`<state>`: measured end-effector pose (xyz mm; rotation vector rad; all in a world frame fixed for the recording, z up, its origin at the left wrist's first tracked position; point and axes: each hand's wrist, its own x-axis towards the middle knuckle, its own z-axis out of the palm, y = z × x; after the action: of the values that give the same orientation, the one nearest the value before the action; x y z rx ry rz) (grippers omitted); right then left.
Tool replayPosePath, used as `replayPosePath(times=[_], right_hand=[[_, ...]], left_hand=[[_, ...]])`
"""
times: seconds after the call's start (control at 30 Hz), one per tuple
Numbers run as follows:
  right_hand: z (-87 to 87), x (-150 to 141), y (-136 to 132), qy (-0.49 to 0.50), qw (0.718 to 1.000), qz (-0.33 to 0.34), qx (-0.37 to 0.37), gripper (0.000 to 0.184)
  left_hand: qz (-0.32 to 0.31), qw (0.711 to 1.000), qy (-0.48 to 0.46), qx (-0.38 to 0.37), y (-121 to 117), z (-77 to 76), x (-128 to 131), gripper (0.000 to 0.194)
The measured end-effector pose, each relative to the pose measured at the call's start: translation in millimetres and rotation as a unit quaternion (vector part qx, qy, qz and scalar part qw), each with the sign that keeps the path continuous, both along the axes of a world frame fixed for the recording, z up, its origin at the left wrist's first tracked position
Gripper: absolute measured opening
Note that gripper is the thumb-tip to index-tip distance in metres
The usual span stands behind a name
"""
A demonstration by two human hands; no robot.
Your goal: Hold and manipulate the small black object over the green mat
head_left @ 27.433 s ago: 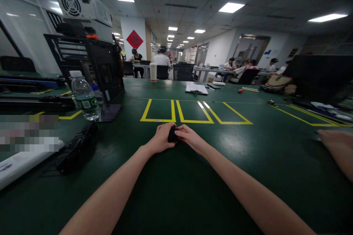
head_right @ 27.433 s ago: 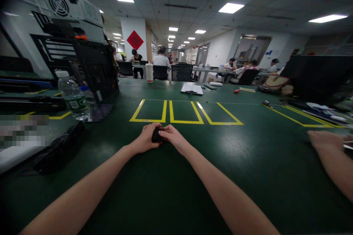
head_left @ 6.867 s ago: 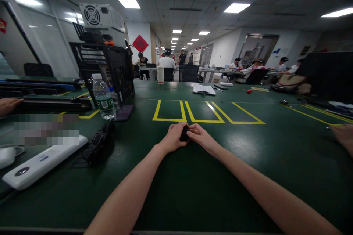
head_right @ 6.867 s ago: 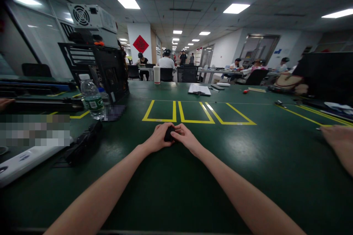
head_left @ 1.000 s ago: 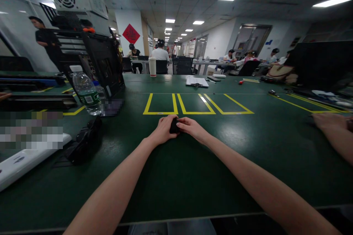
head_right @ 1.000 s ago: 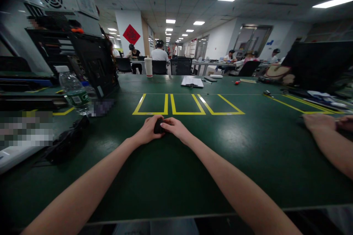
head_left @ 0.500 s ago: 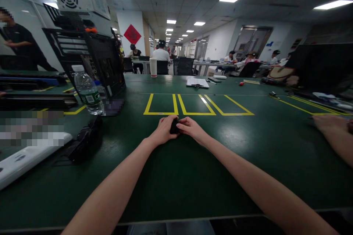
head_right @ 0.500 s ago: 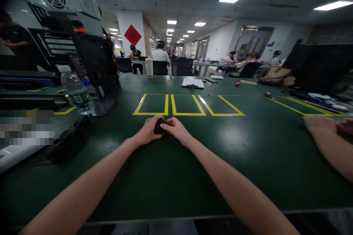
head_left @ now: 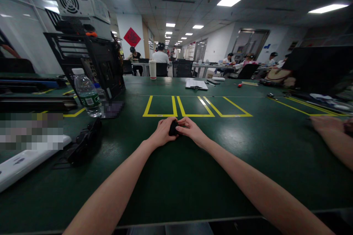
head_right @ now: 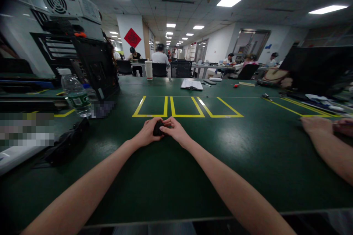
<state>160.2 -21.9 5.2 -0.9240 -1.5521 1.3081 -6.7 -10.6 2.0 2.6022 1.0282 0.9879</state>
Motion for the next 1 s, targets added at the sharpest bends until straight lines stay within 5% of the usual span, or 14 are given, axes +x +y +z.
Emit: replayPosePath(times=[0.4,0.57,1.0], right_hand=[[6.7,1.9,-3.0,-0.001,0.999,0.035,0.001,0.037],[1.6,-2.1,0.4,0.002,1.000,0.015,-0.002,0.026],[6.5,0.6,-5.4,0.003,1.000,0.025,-0.004,0.039]], left_hand=[[0.001,1.000,0.001,-0.004,-1.6,1.7,0.5,0.057],[0.001,1.000,-0.001,-0.004,-2.8,2.7,0.0,0.057],[0.000,1.000,-0.002,-0.013,-1.7,2.2,0.6,0.056]])
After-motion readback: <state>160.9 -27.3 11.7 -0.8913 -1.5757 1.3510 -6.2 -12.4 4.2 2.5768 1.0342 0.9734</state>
